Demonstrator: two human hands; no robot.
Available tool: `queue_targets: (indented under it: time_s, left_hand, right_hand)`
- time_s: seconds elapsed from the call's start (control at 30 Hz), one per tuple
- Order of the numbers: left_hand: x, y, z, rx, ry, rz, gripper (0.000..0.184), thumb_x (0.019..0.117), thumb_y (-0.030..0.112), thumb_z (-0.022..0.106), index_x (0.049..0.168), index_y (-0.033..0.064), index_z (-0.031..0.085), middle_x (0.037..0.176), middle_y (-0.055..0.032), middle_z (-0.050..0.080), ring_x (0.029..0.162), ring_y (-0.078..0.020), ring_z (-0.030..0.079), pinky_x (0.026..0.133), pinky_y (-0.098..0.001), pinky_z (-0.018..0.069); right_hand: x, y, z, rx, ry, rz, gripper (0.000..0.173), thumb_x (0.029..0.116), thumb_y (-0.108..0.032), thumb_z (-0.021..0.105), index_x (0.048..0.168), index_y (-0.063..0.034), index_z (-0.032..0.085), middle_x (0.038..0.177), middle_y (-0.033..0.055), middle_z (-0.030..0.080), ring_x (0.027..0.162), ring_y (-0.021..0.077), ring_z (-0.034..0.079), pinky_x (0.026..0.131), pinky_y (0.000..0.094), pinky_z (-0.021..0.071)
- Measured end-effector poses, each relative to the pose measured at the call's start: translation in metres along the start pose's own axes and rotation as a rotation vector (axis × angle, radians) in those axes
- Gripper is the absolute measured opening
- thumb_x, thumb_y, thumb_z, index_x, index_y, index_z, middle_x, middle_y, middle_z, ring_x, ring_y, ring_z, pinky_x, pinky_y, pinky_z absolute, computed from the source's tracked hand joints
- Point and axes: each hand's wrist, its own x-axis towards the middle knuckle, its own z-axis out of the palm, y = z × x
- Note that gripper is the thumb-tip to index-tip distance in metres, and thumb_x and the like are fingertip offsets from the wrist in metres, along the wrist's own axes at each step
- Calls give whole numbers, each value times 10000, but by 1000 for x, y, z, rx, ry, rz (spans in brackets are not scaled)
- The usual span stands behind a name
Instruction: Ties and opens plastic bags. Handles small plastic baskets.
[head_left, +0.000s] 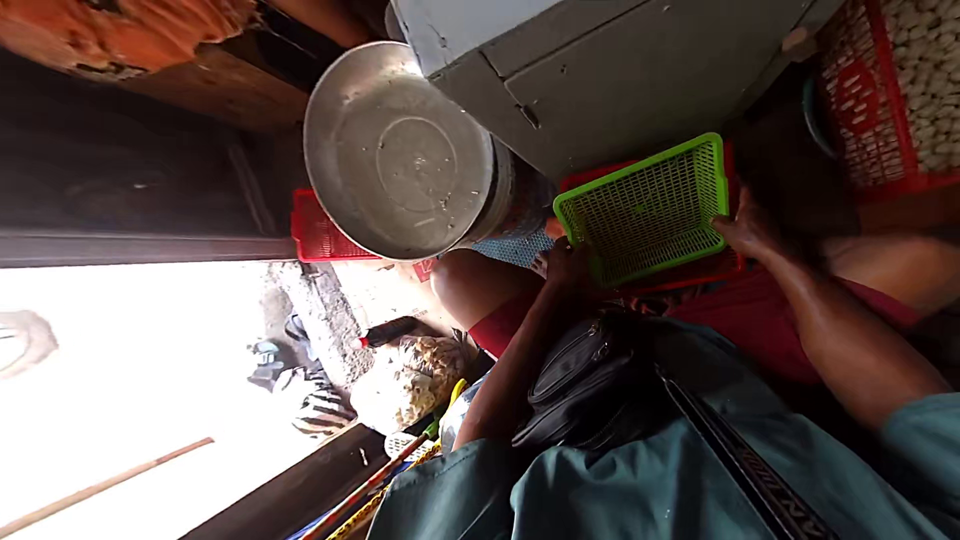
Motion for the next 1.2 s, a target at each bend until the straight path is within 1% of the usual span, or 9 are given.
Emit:
queue_targets:
  time_s: [0.2, 0.3, 0.4, 0.5, 0.7, 0.77, 0.83, 0.97, 1.2]
  left_hand:
    - [-3, 4, -2, -85, 8, -28, 479, 976, 336, 679, 1367, 88, 554, 1160, -150, 702, 1024, -263, 710, 888, -504, 606]
    - [-3, 8, -2, 38, 40, -34, 524, 990, 428, 651, 1394, 112, 541, 1181, -147, 696, 1081, -278, 687, 933, -533, 568]
    - [-3, 14, -2, 273, 92, -27, 513, 1025, 425, 558, 1438, 122, 526, 1283, -183, 659, 1254, -368, 595, 1041, -645, 458]
    - [-6, 20, -1, 464, 109, -46, 561, 1017, 389, 546, 1489, 95, 473, 1349, -240, 612, 1341, -451, 503, 1080, -711, 371]
    - [-24, 36, -11, 444, 17, -44, 579, 976, 263, 616, 1487, 61, 432, 1249, -235, 650, 1183, -404, 625, 984, -653, 496]
    - [-26, 38, -12, 420, 64, 12, 720, 981, 258, 624, 1603, 132, 285, 1338, -240, 615, 1197, -405, 630, 986, -640, 508]
    - [-26, 44, -13, 426, 181, 148, 634, 980, 229, 638, 1551, 104, 392, 1374, -243, 579, 1153, -400, 637, 957, -607, 529]
    - [-29, 54, -15, 438, 263, 256, 284, 1012, 182, 572, 1234, 23, 651, 1094, -161, 719, 1005, -287, 705, 909, -520, 562]
    - [-21, 55, -12, 504, 170, 263, 475, 1011, 312, 608, 1406, 65, 514, 1108, -172, 698, 970, -342, 696, 860, -594, 560]
  right_hand:
    - [4, 3, 0, 116, -16, -24, 917, 900, -604, 668, 1621, -221, 251, 1492, 177, 527, 1331, 349, 556, 1061, 628, 460]
    - [6, 4, -1, 220, -19, -79, 800, 990, -682, 459, 1601, -180, 335, 1547, 134, 485, 1413, 258, 489, 1159, 532, 413]
    - [5, 2, -3, 265, -14, -23, 644, 1086, -563, 322, 1481, -95, 521, 1500, 166, 529, 1423, 277, 473, 1181, 535, 371]
    - [4, 4, -2, 258, -34, 23, 412, 1081, -365, 462, 1323, -78, 632, 1266, 189, 655, 1195, 311, 619, 1020, 570, 479]
    - [6, 8, 0, 253, -32, -56, 387, 1090, -342, 471, 1343, -90, 619, 1257, 162, 667, 1179, 272, 637, 1024, 528, 497]
    - [7, 9, 1, 221, -39, -37, 380, 1094, -320, 453, 1367, -102, 603, 1283, 168, 657, 1205, 286, 624, 1034, 545, 484]
    - [6, 6, 0, 211, -37, -21, 372, 1094, -313, 445, 1361, -109, 603, 1266, 170, 660, 1184, 294, 632, 1012, 554, 491]
    - [8, 8, 1, 232, -40, 26, 468, 1110, -418, 371, 1358, -97, 604, 1279, 180, 650, 1208, 303, 619, 1027, 555, 477]
    - [4, 7, -2, 272, -27, 27, 479, 1110, -412, 376, 1336, -69, 622, 1266, 200, 648, 1197, 312, 614, 1023, 558, 471]
